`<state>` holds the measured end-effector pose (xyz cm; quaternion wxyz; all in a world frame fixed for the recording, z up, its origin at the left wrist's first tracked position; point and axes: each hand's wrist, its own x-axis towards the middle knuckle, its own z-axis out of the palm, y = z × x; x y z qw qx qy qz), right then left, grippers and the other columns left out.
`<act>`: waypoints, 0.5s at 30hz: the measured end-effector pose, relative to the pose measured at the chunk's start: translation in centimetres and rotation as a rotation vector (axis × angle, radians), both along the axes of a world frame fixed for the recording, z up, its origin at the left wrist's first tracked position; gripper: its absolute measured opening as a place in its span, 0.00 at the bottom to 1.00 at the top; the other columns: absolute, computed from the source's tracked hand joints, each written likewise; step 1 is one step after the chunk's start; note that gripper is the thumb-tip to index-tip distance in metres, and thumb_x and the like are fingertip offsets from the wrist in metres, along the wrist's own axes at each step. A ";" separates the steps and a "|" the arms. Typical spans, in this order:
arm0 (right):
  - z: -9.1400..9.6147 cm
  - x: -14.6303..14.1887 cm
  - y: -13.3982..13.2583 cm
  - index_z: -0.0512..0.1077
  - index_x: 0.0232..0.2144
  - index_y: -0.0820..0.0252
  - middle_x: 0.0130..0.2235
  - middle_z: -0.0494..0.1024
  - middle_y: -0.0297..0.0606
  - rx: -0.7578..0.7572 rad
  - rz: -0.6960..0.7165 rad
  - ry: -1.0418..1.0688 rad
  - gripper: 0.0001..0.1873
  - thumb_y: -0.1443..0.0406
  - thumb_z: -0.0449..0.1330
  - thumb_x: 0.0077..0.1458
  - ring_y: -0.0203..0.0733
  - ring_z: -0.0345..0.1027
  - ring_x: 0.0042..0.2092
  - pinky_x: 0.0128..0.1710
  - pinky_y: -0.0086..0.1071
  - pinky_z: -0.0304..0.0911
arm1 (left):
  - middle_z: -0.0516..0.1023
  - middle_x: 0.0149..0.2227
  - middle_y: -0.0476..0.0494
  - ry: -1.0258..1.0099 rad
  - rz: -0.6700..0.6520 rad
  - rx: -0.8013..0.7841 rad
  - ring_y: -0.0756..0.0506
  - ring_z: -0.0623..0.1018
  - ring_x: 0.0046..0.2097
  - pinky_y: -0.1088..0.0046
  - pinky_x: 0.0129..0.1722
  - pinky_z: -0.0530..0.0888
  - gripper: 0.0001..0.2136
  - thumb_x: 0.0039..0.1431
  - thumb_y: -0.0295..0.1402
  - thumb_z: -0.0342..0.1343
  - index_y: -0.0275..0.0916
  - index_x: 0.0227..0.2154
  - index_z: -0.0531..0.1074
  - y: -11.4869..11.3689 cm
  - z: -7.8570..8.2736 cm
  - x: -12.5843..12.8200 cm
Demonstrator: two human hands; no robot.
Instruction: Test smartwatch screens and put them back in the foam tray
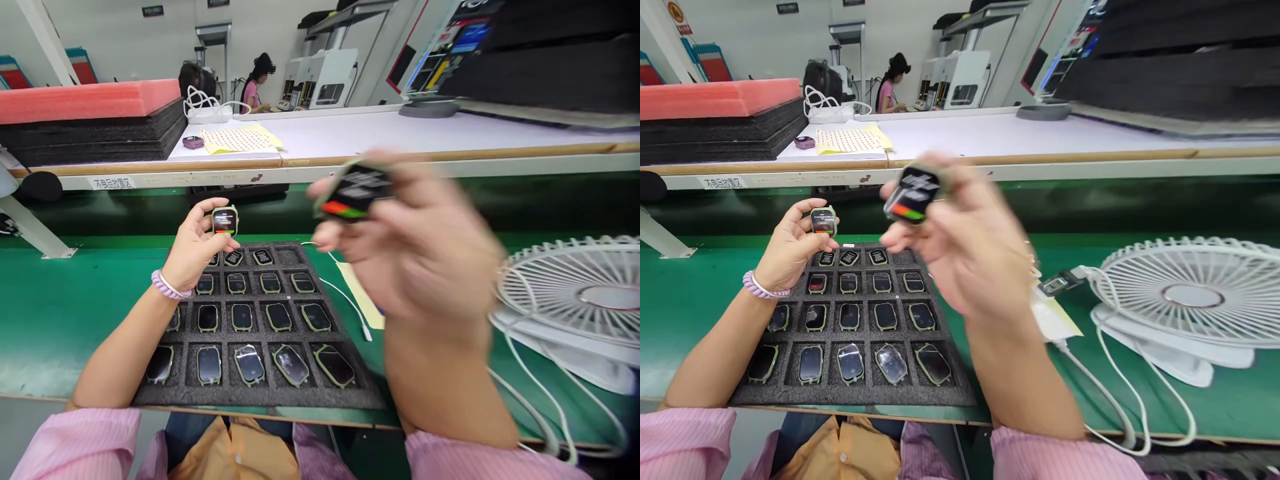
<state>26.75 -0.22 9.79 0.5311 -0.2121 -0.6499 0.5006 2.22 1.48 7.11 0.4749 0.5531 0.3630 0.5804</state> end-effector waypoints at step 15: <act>-4.5 -3.9 4.5 0.68 0.52 0.54 0.45 0.83 0.35 -0.334 0.183 0.079 0.29 0.68 0.72 0.49 0.32 0.74 0.31 0.33 0.30 0.71 | 0.79 0.37 0.51 0.047 0.008 0.050 0.53 0.80 0.28 0.81 0.29 0.80 0.29 0.46 0.29 0.69 0.39 0.53 0.69 -0.1 -0.1 0.4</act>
